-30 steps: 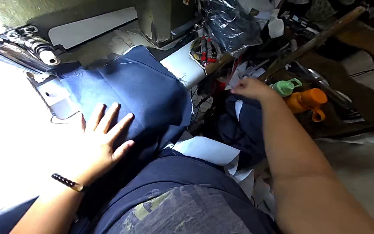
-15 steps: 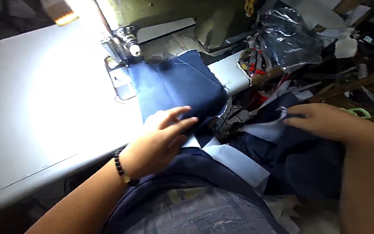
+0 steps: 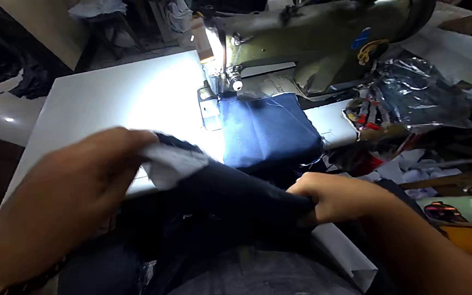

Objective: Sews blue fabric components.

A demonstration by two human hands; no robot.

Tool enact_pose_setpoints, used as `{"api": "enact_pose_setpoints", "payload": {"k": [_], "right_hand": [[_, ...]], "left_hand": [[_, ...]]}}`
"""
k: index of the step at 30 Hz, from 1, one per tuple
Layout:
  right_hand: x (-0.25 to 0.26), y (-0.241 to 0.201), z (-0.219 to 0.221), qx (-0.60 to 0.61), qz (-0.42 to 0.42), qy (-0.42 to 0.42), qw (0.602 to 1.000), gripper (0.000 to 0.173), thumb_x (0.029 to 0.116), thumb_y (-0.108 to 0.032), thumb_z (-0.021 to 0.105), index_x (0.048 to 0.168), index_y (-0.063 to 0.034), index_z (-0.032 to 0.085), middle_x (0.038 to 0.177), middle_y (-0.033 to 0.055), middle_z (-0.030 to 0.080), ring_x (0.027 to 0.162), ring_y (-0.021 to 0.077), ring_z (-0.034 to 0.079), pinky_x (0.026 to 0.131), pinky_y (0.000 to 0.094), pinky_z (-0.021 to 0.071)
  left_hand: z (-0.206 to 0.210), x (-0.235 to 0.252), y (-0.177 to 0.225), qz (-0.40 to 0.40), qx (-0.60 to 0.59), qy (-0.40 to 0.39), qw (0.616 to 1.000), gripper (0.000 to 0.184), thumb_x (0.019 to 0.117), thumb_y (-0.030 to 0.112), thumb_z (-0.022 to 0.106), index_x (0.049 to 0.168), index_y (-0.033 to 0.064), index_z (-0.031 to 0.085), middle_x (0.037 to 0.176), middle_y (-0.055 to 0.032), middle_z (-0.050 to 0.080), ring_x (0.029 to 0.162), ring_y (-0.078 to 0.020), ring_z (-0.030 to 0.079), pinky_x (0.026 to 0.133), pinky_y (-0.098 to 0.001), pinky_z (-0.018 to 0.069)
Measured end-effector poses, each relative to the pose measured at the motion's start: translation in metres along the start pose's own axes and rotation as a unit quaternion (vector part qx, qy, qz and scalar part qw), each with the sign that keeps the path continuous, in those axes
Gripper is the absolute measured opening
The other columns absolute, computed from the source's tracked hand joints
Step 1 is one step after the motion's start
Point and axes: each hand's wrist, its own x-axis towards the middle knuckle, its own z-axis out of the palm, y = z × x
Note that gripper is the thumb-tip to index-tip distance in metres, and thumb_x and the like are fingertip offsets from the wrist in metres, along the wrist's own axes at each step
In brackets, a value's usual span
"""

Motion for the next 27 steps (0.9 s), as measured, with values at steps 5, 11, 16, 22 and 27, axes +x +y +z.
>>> {"api": "enact_pose_setpoints", "payload": {"k": [5, 11, 16, 22, 27], "right_hand": [[-0.052, 0.004, -0.046, -0.302, 0.11, 0.332, 0.887, 0.011, 0.0892, -0.006, 0.074, 0.099, -0.0036, 0.07, 0.08, 0.0185, 0.068, 0.071, 0.0396, 0.068, 0.061, 0.0661, 0.0516], [0.01, -0.055, 0.016, -0.243, -0.162, 0.351, 0.89, 0.022, 0.0861, -0.023, 0.066, 0.107, -0.0185, 0.069, 0.075, -0.0046, 0.066, 0.062, 0.0076, 0.063, 0.052, 0.032, 0.052], [0.135, -0.039, 0.102, -0.139, -0.232, -0.053, 0.961, 0.053, 0.099, -0.014, 0.064, 0.15, -0.0206, 0.053, 0.127, 0.0098, 0.072, 0.116, 0.031, 0.069, 0.104, 0.064, 0.0455], [0.134, -0.003, 0.05, 0.004, -0.15, 0.357, 0.922, 0.021, 0.093, -0.01, 0.062, 0.108, -0.003, 0.075, 0.089, 0.0074, 0.072, 0.077, 0.0119, 0.066, 0.07, 0.0307, 0.0556], [0.119, 0.095, -0.032, -0.14, 0.076, 0.487, 0.859, 0.038, 0.0993, -0.027, 0.06, 0.128, -0.0043, 0.069, 0.127, 0.0258, 0.062, 0.122, 0.0421, 0.057, 0.1, 0.059, 0.0462]], "left_hand": [[-0.014, 0.003, -0.084, 0.021, 0.01, 0.186, 0.982, 0.032, 0.1062, 0.02, 0.051, 0.125, -0.003, 0.062, 0.126, -0.021, 0.062, 0.12, -0.0281, 0.059, 0.105, -0.0435, 0.0479], [-0.023, -0.015, -0.171, -0.262, -0.117, 0.232, 0.929, 0.043, 0.1112, 0.033, 0.029, 0.125, 0.0075, 0.06, 0.12, -0.0014, 0.066, 0.106, -0.0052, 0.064, 0.093, -0.0266, 0.0537], [0.037, 0.001, -0.18, -0.503, -0.042, -0.027, 0.863, 0.071, 0.1086, 0.048, 0.042, 0.158, -0.0019, 0.032, 0.151, -0.041, 0.038, 0.141, -0.0605, 0.036, 0.11, -0.0795, 0.0261], [0.103, 0.015, -0.17, -0.454, 0.059, -0.095, 0.884, 0.065, 0.1075, 0.05, 0.043, 0.16, 0.0123, 0.038, 0.163, -0.0298, 0.029, 0.151, -0.0561, 0.02, 0.108, -0.0858, 0.0146], [0.165, -0.008, -0.11, -0.248, 0.094, -0.114, 0.957, 0.062, 0.1067, 0.05, 0.039, 0.162, 0.0226, 0.035, 0.169, -0.0176, 0.025, 0.155, -0.0466, 0.018, 0.111, -0.0846, 0.0087]]}}
